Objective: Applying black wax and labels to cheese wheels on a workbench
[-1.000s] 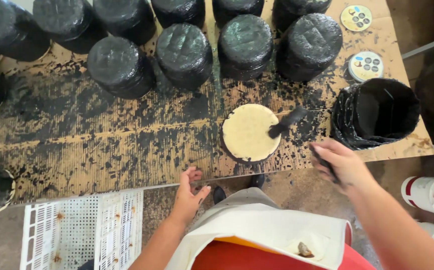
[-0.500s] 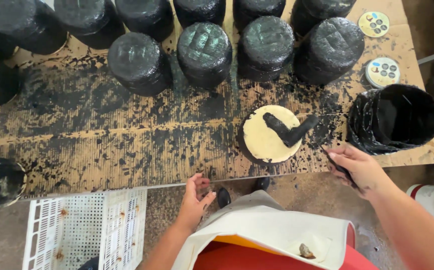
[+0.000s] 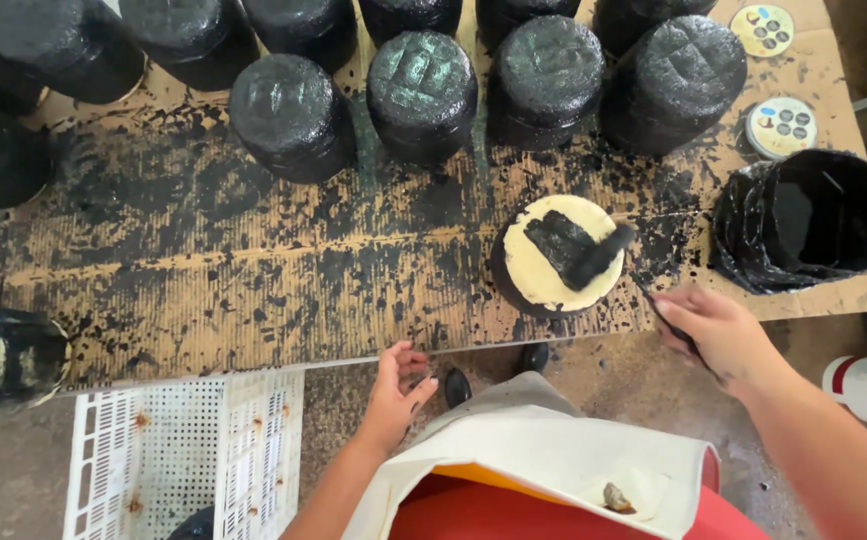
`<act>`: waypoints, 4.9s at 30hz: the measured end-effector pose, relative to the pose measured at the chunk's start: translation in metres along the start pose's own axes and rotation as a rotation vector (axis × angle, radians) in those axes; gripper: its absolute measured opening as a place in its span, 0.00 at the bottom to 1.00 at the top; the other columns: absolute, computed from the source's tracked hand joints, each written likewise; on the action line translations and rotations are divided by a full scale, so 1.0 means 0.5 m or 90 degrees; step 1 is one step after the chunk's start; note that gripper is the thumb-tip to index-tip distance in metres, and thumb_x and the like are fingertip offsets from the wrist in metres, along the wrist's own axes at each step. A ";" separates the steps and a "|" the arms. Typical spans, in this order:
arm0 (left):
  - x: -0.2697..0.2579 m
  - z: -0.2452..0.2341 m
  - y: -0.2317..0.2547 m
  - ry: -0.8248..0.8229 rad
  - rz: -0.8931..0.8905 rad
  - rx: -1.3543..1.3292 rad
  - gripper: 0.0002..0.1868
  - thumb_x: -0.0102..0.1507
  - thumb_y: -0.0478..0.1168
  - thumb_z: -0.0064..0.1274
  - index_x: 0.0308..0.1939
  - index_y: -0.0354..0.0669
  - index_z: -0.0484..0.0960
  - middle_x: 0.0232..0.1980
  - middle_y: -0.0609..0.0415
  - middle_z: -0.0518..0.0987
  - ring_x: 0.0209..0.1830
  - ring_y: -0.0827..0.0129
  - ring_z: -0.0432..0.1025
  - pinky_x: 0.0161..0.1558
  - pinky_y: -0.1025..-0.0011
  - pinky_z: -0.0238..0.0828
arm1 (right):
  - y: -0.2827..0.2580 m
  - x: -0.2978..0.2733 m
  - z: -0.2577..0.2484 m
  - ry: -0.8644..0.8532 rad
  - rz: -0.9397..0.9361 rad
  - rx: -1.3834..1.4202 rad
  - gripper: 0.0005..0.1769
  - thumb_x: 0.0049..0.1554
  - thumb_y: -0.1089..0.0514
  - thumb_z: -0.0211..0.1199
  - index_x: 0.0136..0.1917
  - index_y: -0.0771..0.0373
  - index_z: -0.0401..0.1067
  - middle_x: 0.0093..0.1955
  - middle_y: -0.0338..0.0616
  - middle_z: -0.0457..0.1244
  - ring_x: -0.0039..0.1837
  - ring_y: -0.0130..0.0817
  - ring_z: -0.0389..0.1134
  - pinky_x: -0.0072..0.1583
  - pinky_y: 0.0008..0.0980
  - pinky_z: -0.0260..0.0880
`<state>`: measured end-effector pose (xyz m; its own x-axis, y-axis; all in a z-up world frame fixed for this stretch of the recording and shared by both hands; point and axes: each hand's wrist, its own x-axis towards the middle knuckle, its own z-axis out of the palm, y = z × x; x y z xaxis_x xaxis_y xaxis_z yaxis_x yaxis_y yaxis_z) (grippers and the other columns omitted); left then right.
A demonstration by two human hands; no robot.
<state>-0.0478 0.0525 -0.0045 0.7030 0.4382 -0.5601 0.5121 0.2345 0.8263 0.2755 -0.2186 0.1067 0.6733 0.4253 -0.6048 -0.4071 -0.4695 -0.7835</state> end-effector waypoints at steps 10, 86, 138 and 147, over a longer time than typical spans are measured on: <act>0.021 -0.020 -0.082 0.003 0.086 -0.053 0.40 0.59 0.38 0.68 0.70 0.47 0.60 0.60 0.49 0.75 0.61 0.61 0.74 0.57 0.69 0.76 | 0.000 -0.063 0.106 0.142 -0.095 0.048 0.05 0.60 0.66 0.62 0.51 0.65 0.74 0.27 0.54 0.61 0.22 0.32 0.54 0.22 0.29 0.50; 0.019 0.171 -0.118 0.035 0.003 -0.093 0.39 0.61 0.36 0.65 0.70 0.43 0.58 0.60 0.43 0.76 0.60 0.57 0.75 0.56 0.62 0.77 | -0.123 0.033 -0.026 -0.180 -0.219 -0.460 0.09 0.59 0.56 0.66 0.52 0.56 0.82 0.43 0.44 0.75 0.36 0.34 0.74 0.47 0.34 0.77; -0.001 0.208 -0.117 0.158 -0.081 -0.198 0.35 0.62 0.41 0.59 0.70 0.48 0.59 0.61 0.50 0.73 0.61 0.64 0.70 0.57 0.63 0.72 | -0.301 0.339 0.044 -0.440 -0.827 -0.840 0.11 0.61 0.51 0.60 0.54 0.49 0.79 0.46 0.29 0.71 0.47 0.27 0.73 0.47 0.30 0.81; -0.004 0.198 -0.132 0.171 -0.092 -0.220 0.34 0.63 0.41 0.59 0.69 0.48 0.59 0.60 0.49 0.73 0.60 0.64 0.71 0.58 0.63 0.72 | -0.323 0.372 0.010 -0.474 -0.751 -0.784 0.12 0.56 0.50 0.63 0.52 0.49 0.81 0.44 0.29 0.71 0.36 0.26 0.73 0.38 0.29 0.78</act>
<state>-0.0340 -0.0497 -0.0639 0.4599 0.5785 -0.6737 0.3687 0.5658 0.7375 0.4634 -0.0598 0.1203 -0.2737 0.9576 -0.0902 0.8611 0.2022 -0.4665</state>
